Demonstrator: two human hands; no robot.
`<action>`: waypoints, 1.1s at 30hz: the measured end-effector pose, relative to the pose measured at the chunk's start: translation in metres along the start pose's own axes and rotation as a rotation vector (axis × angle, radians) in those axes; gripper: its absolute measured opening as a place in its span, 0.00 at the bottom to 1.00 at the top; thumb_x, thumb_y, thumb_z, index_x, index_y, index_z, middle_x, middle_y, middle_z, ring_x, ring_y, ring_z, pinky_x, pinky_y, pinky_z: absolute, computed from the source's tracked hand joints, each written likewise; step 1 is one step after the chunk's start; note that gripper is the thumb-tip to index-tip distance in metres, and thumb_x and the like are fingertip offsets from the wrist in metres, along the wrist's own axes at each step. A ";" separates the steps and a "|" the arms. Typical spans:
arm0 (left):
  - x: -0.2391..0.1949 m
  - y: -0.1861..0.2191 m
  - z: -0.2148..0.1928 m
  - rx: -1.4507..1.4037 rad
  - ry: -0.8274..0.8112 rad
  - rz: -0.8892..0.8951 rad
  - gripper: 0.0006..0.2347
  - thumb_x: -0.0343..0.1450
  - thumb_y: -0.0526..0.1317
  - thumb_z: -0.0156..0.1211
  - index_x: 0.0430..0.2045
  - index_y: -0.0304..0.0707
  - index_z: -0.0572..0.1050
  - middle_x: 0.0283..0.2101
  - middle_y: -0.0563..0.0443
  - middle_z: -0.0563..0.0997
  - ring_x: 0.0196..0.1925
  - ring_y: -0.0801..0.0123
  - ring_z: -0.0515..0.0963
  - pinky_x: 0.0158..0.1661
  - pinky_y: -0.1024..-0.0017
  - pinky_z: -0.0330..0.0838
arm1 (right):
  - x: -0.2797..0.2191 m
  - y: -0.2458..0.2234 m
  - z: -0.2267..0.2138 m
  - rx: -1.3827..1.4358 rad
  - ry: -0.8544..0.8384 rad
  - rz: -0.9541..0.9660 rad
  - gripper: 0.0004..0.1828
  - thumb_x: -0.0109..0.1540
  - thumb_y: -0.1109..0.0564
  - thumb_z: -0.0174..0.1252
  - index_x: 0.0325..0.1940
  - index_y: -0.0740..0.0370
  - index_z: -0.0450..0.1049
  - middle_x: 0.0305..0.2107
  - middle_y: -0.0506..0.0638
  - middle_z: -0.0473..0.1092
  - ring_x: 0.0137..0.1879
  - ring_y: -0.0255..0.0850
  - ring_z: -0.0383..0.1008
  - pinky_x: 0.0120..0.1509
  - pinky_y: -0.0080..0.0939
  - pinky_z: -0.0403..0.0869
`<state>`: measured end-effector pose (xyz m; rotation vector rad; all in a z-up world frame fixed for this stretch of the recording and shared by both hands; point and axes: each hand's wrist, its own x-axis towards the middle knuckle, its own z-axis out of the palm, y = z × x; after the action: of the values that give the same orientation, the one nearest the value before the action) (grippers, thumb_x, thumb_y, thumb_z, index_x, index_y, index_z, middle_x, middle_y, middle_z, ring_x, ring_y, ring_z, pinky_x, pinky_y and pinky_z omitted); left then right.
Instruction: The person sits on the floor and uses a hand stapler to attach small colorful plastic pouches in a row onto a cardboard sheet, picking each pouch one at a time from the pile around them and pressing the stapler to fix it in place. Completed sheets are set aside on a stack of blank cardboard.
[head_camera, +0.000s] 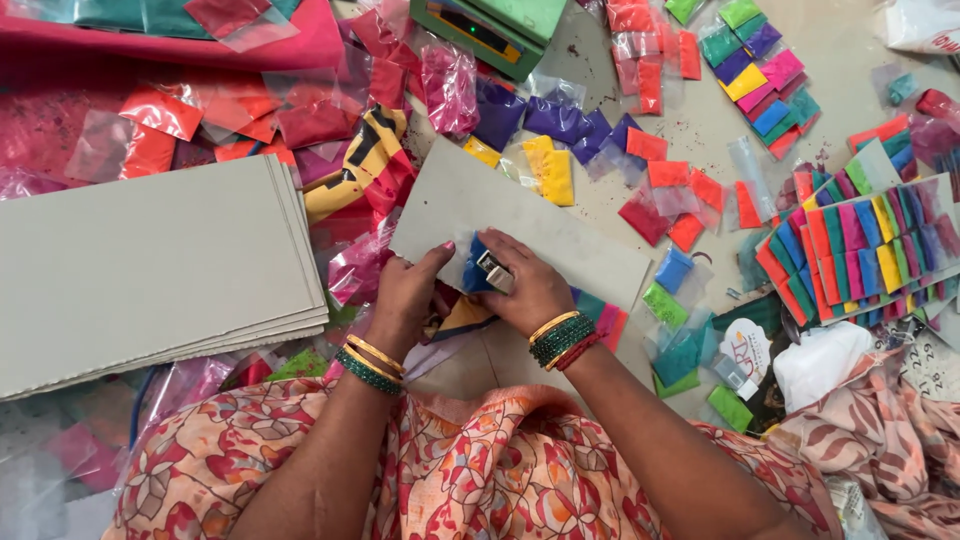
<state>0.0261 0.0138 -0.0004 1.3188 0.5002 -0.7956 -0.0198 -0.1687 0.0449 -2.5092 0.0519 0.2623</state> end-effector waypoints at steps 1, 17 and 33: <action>0.000 0.001 0.001 -0.069 -0.027 0.029 0.18 0.67 0.50 0.64 0.27 0.28 0.78 0.15 0.43 0.77 0.10 0.65 0.73 0.12 0.67 0.60 | 0.000 -0.001 -0.001 -0.007 -0.023 0.010 0.45 0.50 0.57 0.72 0.71 0.49 0.65 0.67 0.48 0.65 0.70 0.43 0.67 0.70 0.41 0.69; 0.009 -0.004 0.004 0.163 -0.048 0.136 0.09 0.69 0.39 0.60 0.28 0.28 0.80 0.18 0.43 0.81 0.13 0.67 0.79 0.15 0.71 0.68 | -0.007 0.003 0.003 -0.103 -0.013 -0.004 0.43 0.51 0.53 0.71 0.71 0.44 0.66 0.69 0.44 0.63 0.66 0.44 0.71 0.63 0.44 0.74; 0.003 0.005 0.010 0.327 -0.024 0.192 0.10 0.66 0.35 0.60 0.19 0.21 0.79 0.16 0.41 0.81 0.16 0.64 0.82 0.20 0.68 0.76 | -0.063 0.023 0.013 0.876 0.110 0.438 0.23 0.63 0.52 0.64 0.58 0.61 0.70 0.43 0.61 0.75 0.42 0.52 0.76 0.45 0.47 0.78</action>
<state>0.0308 0.0036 0.0031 1.6296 0.2246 -0.7521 -0.0861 -0.1808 0.0339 -1.6120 0.6239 0.2112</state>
